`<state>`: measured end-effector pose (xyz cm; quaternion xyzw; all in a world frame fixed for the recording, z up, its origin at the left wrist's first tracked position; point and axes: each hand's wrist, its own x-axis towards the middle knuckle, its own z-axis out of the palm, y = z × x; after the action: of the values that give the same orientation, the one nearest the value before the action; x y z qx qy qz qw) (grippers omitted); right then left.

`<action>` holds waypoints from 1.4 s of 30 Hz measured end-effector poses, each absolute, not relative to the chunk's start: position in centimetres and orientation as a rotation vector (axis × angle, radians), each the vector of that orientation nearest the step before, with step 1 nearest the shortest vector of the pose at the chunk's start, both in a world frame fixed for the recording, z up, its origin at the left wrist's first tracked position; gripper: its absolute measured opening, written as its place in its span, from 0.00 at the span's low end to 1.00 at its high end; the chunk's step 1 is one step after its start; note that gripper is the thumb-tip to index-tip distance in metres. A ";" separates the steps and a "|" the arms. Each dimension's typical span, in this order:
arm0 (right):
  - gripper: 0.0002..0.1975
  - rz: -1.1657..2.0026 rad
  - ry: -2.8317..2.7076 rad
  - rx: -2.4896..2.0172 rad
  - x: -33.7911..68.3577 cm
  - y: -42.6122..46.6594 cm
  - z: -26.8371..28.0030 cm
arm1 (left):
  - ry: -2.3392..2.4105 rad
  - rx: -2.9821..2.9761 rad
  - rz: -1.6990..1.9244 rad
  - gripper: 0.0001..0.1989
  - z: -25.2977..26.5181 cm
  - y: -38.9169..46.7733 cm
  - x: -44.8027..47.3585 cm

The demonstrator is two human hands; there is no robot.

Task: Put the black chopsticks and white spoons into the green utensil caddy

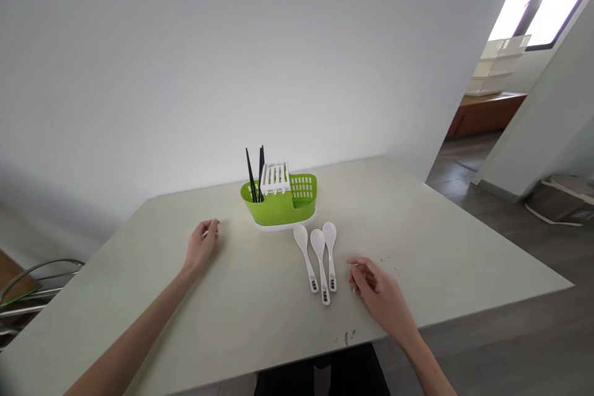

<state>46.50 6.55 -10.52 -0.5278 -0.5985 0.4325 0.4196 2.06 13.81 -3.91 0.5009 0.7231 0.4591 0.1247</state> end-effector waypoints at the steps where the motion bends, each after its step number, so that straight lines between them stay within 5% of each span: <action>1: 0.22 1.069 -1.520 -1.334 46.4 6.6 -10.5 | 2.097 1.484 1.275 0.27 -4.4 12.6 1.7; 24: 0.14 0.809 -1.960 -1.755 44.1 18.3 -5.7 | 1.963 1.642 1.061 0.21 -4.1 3.3 1.5; 28: 0.14 0.626 -1.914 -1.775 45.4 18.8 -2.4 | 1.952 1.660 1.050 0.21 -4.1 3.2 1.6; 33: 0.16 0.035 -1.875 -1.385 43.3 18.1 4.8 | 1.943 1.668 1.036 0.21 -4.3 3.3 1.5; 42: 0.21 -0.112 -1.828 -1.146 33.0 17.8 12.0 | 1.931 1.668 1.057 0.20 -4.5 3.2 1.4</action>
<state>33.00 17.83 12.05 -0.4677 -0.7462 -0.0459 0.4714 1.38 3.16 -4.54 0.5931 0.6866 0.3758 0.1888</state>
